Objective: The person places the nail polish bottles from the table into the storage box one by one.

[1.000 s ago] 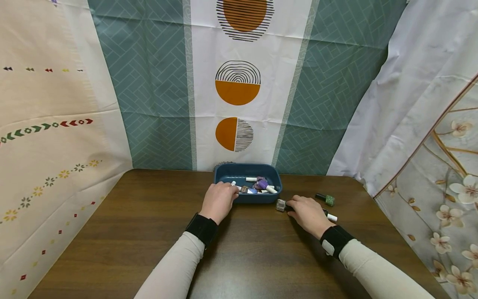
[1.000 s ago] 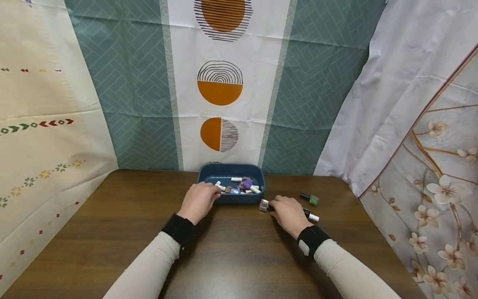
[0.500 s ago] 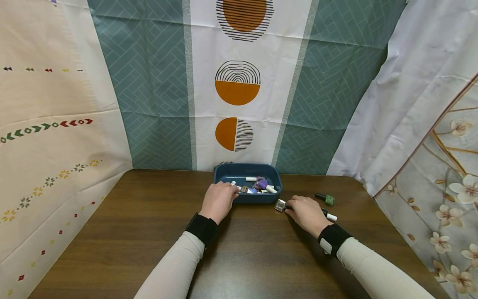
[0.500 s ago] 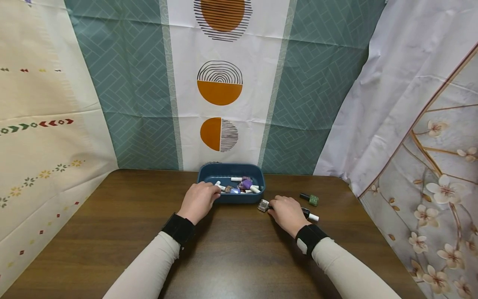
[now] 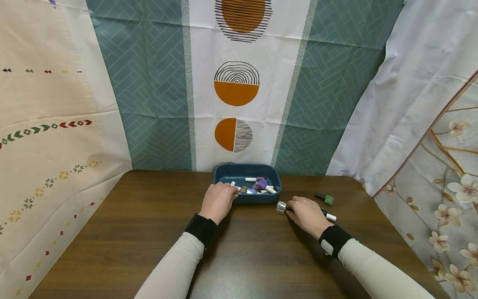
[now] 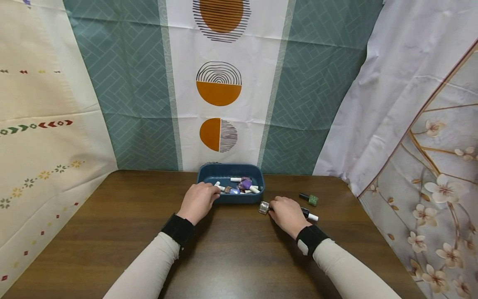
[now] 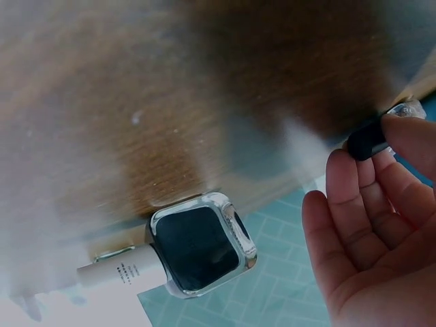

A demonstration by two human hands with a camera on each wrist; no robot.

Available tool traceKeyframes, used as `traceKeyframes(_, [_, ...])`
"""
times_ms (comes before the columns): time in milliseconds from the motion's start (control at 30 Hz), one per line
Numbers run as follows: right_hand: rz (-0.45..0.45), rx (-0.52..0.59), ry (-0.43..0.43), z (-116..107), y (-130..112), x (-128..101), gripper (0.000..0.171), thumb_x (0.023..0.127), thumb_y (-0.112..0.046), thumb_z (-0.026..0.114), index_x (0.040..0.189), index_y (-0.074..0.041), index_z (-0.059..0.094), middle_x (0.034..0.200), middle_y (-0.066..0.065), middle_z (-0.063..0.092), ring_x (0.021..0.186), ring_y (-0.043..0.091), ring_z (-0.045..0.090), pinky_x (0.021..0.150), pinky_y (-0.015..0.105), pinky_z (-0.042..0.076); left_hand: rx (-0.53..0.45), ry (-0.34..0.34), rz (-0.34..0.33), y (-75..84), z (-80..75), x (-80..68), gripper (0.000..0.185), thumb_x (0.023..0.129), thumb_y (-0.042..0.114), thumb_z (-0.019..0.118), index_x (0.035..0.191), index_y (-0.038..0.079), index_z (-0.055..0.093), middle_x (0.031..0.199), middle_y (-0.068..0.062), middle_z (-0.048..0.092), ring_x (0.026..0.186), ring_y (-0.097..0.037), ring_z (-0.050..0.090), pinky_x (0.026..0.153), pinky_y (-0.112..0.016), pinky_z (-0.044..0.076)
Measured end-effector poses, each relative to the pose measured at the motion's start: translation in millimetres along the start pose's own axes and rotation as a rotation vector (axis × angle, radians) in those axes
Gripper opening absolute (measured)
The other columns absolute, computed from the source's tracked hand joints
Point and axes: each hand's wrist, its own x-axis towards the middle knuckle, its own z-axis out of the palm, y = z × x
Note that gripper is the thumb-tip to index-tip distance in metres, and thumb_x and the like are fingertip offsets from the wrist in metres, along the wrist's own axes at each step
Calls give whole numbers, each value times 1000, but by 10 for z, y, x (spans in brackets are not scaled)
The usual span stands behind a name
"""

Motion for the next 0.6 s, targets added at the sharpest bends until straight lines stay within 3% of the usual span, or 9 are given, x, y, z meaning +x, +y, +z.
traceKeyframes(333, [25,40,-29,-112,-8,-103,13,93,-10,89,102,-7,80,88,0,66,77,15,62,71,40,57,-4,-1,-6,7,-2,6,11,102,19,83,111,13,87,98,-3,80,91,-26,69,87,-43,56])
traceKeyframes(600, [29,33,-2,-104,4,-156,13,93,-11,90,103,-8,81,89,-1,66,78,16,63,70,40,57,20,-5,-13,6,14,3,10,103,21,82,110,16,87,98,-1,79,92,-25,69,86,-42,55])
